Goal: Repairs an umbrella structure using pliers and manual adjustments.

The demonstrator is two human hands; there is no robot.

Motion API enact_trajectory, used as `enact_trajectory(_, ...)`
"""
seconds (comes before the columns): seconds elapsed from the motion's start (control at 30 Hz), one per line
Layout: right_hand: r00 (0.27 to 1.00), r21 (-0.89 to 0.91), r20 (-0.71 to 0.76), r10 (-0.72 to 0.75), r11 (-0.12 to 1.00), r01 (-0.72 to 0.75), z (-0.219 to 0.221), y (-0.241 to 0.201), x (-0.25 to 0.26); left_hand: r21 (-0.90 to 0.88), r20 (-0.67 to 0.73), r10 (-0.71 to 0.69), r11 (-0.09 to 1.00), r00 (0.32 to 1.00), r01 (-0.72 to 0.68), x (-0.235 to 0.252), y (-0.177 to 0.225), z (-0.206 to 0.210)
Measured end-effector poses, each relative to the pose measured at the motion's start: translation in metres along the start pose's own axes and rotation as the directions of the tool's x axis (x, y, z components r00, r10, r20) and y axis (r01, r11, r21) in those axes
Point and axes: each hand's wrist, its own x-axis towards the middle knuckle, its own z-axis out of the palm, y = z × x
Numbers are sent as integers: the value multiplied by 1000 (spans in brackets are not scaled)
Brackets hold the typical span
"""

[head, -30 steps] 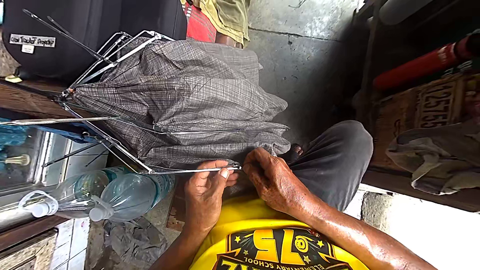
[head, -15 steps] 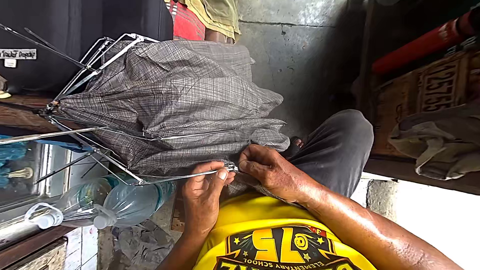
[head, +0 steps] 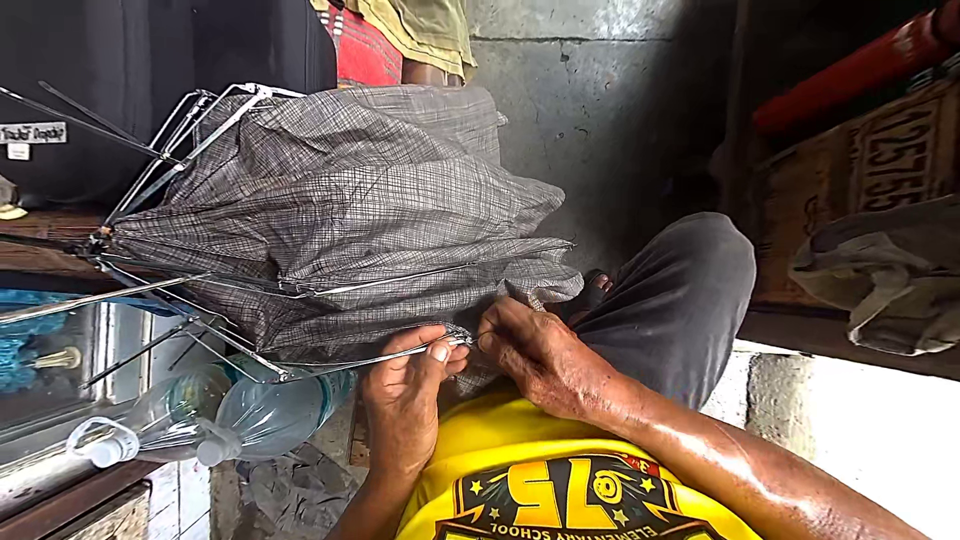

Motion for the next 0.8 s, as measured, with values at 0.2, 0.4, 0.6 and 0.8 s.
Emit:
enact_trajectory(0.2,998,-60,39,-49,997,51,-6,2,3,-2,36,23,1000,999,-23,-1,0,0)
enact_trajectory(0.4,998,-7,20,-57,998,57,-5,4,2,5,13,0,1000,1000,0,-2,2,0)
enact_trajectory(0.6,999,-25,12,-48,999,49,-2,4,2,-16,12,-2,1000,1000,3,-3,2,-1)
enact_trajectory(0.8,999,-22,21,-31,999,31,-2,3,1,-17,27,5,1000,1000,-5,-5,3,-1)
